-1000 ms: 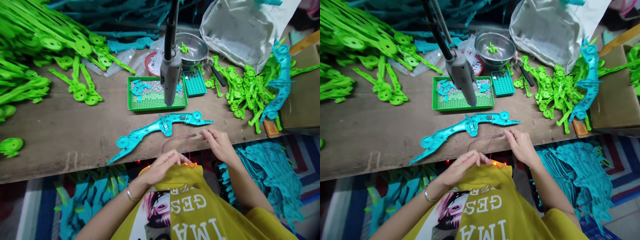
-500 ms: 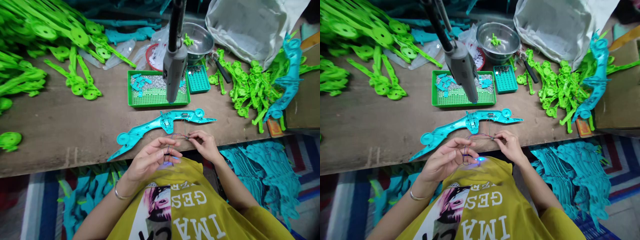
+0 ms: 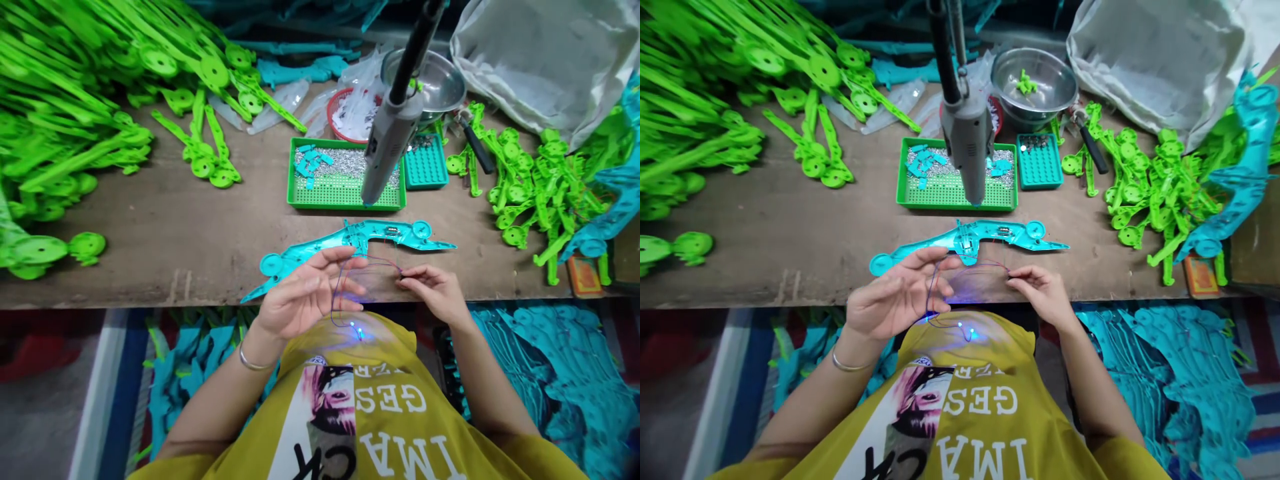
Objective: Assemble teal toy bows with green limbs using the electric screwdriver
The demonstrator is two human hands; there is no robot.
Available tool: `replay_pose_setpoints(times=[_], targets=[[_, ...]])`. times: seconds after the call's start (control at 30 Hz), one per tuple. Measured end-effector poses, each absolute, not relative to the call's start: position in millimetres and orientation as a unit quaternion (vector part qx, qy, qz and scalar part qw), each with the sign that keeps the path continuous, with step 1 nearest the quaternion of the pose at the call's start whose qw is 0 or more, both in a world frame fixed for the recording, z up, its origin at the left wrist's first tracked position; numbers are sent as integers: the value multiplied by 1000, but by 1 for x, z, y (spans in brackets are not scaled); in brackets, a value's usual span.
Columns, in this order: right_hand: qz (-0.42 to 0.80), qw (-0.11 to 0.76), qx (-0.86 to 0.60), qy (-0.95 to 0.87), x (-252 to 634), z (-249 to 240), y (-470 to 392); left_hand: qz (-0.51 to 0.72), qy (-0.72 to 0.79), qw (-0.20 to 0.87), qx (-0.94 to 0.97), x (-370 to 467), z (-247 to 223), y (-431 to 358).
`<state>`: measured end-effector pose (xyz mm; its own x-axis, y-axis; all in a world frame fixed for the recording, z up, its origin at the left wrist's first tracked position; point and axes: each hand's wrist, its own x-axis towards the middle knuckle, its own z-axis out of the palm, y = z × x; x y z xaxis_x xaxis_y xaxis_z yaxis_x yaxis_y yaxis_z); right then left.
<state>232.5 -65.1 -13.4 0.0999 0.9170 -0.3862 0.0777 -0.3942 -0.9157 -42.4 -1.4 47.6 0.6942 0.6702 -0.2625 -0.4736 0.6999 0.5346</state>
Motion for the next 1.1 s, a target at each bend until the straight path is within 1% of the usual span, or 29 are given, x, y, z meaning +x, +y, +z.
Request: replay_pose_setpoints(times=[0.13,0.23,0.3,0.33,0.4,0.47,0.53,0.6,0.7,0.8,0.93,1.0,1.1], targets=[[542,382,-631,-403,256,-5,-58,325,218,893,224,-48,52,8],[514,335,-620,-489,271,3,-51,350,215,887,212,-43,54,11],[443,305,-612,-580,273,11,-48,366,225,882,192,-36,54,12],[389,307,-609,-619,270,15,-47,373,236,879,180,-32,53,12],[281,351,-596,-666,254,22,-47,385,266,870,153,-23,52,13],[223,404,-554,-693,228,25,-51,398,297,858,130,-14,50,15],[217,420,-479,-740,199,25,-57,411,319,846,114,-6,50,17],[219,406,-403,-790,175,23,-61,426,321,839,112,-1,51,19],[216,415,-347,-813,156,21,-63,418,299,844,151,-3,53,17],[213,454,-376,-780,155,25,-58,361,316,840,254,-13,52,5],[227,497,-443,-711,153,34,-53,352,372,767,387,-26,46,-21],[230,507,-472,-684,149,36,-52,354,385,742,420,-28,43,-30],[243,497,-495,-670,145,34,-52,347,422,711,443,-29,40,-34]])
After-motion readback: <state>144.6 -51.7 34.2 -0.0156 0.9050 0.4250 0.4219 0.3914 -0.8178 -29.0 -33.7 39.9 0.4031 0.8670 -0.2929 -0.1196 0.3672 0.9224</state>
